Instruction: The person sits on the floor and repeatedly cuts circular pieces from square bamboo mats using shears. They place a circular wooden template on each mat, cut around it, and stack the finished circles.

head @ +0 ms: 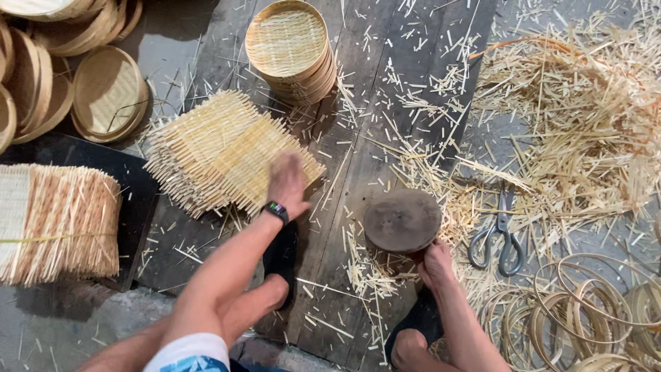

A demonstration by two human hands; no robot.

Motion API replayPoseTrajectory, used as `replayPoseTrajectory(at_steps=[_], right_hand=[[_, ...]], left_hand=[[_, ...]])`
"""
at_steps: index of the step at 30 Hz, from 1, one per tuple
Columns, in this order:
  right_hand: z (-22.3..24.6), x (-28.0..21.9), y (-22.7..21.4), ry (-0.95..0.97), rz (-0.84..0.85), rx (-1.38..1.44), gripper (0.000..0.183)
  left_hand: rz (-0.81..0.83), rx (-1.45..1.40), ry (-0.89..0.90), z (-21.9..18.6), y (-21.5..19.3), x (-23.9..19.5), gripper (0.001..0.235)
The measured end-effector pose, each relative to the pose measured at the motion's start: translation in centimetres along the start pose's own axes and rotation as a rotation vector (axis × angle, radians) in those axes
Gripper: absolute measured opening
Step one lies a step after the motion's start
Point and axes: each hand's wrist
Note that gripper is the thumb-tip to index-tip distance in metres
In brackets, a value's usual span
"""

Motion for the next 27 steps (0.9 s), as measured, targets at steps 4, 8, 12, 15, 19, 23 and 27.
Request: replayPoseTrajectory(at_steps=[4, 8, 12, 15, 19, 23, 27], right_hand=[[0.5, -3.0, -1.1, 0.087, -0.178, 0.006, 0.044], [1.6, -6.0, -1.8, 0.031, -0.299, -0.224, 0.033], [0.2, -5.2, -0.7, -0.030, -0.235, -0.385, 0.042], [-0.8, -4.0, -1.2, 0.036, -0.226, -0.311, 0.053], [0.1, -2.8, -3.1, -0.023, -0.132, 0.010, 0.037], [0.6, -2.3, -3.2, -0.148, -0.271, -0.480, 0.033], [0.4, -1.8, -2.2, -0.261, -0.319, -0.486, 0.030]], left_hand=[[-0.333, -0.013, -0.016, 4.1, 2.9, -1.7, 0.089], [-0.583, -0.352, 0.190, 5.0, 1.9, -1.8, 0.046], [-0.969, -0.475, 0.431, -0.6, 0.6, -4.9, 0.043], [-0.641, -0.585, 0.767, -6.9, 2.2, -8.9, 0.037], [-0.471, -0.357, 1.061, -11.9, 6.0, -12.4, 0.058], [-0.333, -0.442, 1.069, -12.5, 8.9, -11.9, 0.050], [-0.427, -0.852, 0.631, -11.4, 9.8, -9.1, 0.066]])
Point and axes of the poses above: each hand's wrist, its own x-axis towards the middle knuckle, its own y-axis out of the palm, z = x × y, and after that the axes turned 6 degrees about -x, right-handed
